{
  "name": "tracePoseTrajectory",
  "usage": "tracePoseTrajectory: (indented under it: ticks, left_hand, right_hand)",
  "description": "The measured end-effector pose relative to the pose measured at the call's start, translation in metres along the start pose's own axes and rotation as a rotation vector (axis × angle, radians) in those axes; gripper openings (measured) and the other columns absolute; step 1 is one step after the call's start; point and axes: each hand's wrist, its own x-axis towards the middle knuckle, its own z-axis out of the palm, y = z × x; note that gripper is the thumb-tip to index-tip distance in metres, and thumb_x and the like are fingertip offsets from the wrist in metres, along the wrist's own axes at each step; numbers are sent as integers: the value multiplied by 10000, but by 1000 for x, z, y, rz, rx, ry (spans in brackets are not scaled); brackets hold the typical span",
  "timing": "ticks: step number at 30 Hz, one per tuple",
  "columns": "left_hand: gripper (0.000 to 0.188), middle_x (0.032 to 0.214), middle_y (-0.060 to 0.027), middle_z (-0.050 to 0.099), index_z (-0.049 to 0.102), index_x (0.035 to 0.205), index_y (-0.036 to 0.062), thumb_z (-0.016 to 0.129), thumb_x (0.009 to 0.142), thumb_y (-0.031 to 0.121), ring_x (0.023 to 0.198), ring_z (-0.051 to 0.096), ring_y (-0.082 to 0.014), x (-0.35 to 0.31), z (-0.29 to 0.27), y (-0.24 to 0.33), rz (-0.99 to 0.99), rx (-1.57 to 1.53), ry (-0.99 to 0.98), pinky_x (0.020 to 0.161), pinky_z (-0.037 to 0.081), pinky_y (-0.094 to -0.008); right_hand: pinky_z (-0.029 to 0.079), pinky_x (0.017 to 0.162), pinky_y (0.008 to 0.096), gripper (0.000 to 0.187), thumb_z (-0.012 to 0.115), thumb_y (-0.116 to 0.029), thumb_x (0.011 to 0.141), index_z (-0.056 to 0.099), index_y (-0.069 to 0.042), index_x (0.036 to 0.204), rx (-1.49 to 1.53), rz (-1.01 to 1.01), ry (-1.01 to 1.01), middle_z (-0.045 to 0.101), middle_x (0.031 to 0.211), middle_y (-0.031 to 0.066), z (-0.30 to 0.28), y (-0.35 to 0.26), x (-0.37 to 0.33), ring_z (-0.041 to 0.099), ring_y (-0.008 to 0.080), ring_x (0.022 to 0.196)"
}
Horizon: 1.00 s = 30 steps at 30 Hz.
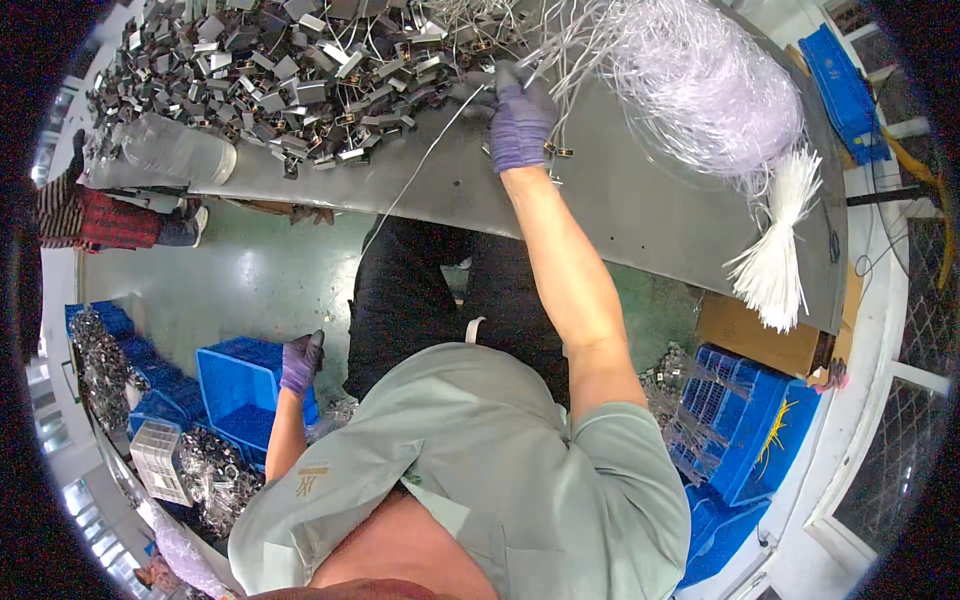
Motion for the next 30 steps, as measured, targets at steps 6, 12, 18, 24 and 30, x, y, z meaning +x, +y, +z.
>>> tracePoseTrajectory:
  ticks: [6,12,18,24,30]
  left_hand:
    - [577,482,-42,461,525,569,27,545,852,529,480,408,-137,8,-2,-4,-17,7,8,489,358,-327]
    - [603,480,-32,440,507,555,35,539,841,564,487,406,-137,13,6,22,-7,5,-57,488,358,-328]
    - [619,484,-23,442,498,558,37,544,825,594,474,425,-121,15,8,22,-33,-96,-101,461,354,-299]
    - [529,485,-20,462,543,550,44,554,876,460,450,428,-111,21,28,76,146,-220,-188,459,353,-288]
    - [555,489,-30,452,554,612,-11,492,910,453,493,412,-124,37,50,136,169,-31,-105,477,346,-329]
  right_hand:
    - [506,487,271,268,487,-195,934,472,5,1112,-76,-56,-30,645,857,155,-7,2,-7,655,213,666]
    - [503,476,277,215,488,-200,937,457,-6,1024,-39,-158,55,641,819,159,-7,-22,-13,649,219,639]
    - [490,457,268,245,523,-225,920,486,7,988,-117,-127,21,643,796,160,-15,-33,-19,643,204,609]
    - [506,555,328,289,573,-220,874,531,20,1030,-743,-73,-287,647,762,126,-30,10,-47,650,210,657]
    - [518,622,324,306,574,-232,883,548,28,1043,-856,-231,-286,657,845,128,-41,-12,-40,646,200,716]
